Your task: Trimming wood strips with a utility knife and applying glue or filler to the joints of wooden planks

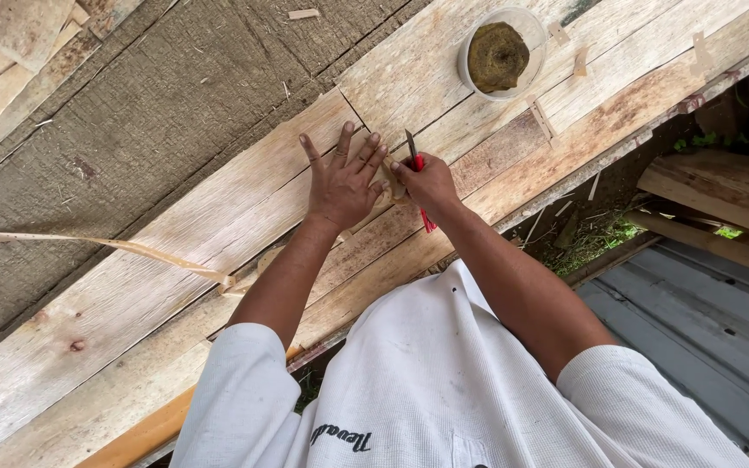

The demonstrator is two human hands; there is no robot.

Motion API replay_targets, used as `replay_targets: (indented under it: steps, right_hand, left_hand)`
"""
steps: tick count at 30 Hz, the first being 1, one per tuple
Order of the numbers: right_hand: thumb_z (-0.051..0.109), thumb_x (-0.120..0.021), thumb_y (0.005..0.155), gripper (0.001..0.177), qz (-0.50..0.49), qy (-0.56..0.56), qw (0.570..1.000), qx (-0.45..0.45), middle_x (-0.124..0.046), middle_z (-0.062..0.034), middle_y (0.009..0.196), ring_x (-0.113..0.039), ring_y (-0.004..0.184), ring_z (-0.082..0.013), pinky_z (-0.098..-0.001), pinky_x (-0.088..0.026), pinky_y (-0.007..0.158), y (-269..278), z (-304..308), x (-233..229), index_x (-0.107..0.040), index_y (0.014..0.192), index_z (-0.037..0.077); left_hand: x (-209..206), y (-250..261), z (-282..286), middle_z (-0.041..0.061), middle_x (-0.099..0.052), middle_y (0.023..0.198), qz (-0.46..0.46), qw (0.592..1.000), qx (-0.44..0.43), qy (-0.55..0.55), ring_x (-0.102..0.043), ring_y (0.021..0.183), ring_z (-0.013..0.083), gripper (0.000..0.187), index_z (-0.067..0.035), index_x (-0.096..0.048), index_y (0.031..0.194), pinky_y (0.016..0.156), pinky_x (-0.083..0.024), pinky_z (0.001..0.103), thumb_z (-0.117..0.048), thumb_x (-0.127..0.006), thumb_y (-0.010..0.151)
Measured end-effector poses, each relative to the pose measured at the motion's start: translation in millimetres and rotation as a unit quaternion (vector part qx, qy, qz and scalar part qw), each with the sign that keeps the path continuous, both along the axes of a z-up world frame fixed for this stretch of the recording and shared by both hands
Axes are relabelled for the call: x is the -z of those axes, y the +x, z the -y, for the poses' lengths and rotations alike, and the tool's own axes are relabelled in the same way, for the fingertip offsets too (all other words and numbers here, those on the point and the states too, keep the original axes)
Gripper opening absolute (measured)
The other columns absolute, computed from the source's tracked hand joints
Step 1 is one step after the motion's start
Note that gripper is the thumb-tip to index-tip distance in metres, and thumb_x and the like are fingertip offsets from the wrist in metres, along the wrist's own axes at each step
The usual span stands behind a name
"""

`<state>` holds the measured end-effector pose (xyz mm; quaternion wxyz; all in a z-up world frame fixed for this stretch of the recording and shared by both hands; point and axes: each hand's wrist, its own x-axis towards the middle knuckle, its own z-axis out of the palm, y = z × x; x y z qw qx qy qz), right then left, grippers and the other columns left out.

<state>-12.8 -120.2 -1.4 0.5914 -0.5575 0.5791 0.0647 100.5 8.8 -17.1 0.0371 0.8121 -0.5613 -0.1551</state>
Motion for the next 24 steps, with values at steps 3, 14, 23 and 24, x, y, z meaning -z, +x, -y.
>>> replay_targets:
  steps: [3, 14, 23, 24]
  right_hand:
    - [0.031, -0.082, 0.087, 0.026, -0.008, -0.008, 1.0, -0.012, -0.069, -0.0125, 0.072, -0.071, 0.068, -0.0209, -0.0286, -0.061, 0.059, -4, 5, 17, -0.075, 0.096, 0.008]
    - [0.045, -0.079, 0.085, 0.029, -0.104, -0.067, 0.988, -0.09, -0.073, -0.0107, 0.08, -0.075, 0.085, -0.0293, -0.0389, -0.061, 0.074, -3, 2, 31, -0.079, 0.095, 0.018]
    - [0.046, -0.075, 0.083, 0.022, -0.155, -0.063, 0.976, -0.142, -0.07, -0.001, 0.064, -0.075, 0.075, -0.0231, -0.0338, -0.059, 0.073, -3, 9, 29, -0.078, 0.086, 0.025]
    - [0.048, -0.075, 0.083, 0.022, -0.152, -0.059, 0.977, -0.136, -0.068, 0.0033, 0.058, -0.075, 0.066, -0.0176, -0.0302, -0.058, 0.07, -4, 11, 34, -0.077, 0.083, 0.026]
  left_hand:
    - [11, 5, 1, -0.018, -0.019, 0.172, -0.039, 0.995, 0.009, 0.097, 0.006, 0.161, 0.0261, 0.062, -0.038, -0.033, 0.162, 0.114, 0.013, 0.087, -0.064, -0.029, 0.106]
    - [20, 15, -2, -0.024, -0.009, 0.172, -0.071, 0.991, 0.016, 0.115, 0.006, 0.161, 0.0246, 0.066, -0.049, -0.023, 0.162, 0.117, 0.002, 0.087, -0.071, -0.034, 0.101]
    - [-4, 18, 5, -0.02, -0.005, 0.174, -0.07, 0.981, 0.059, 0.172, 0.011, 0.16, 0.0304, 0.075, -0.057, -0.022, 0.158, 0.112, 0.003, 0.091, -0.078, -0.046, 0.091]
    - [-4, 17, 5, -0.019, -0.004, 0.174, -0.064, 0.98, 0.064, 0.178, 0.011, 0.16, 0.0314, 0.08, -0.057, -0.02, 0.159, 0.112, 0.002, 0.092, -0.08, -0.048, 0.088]
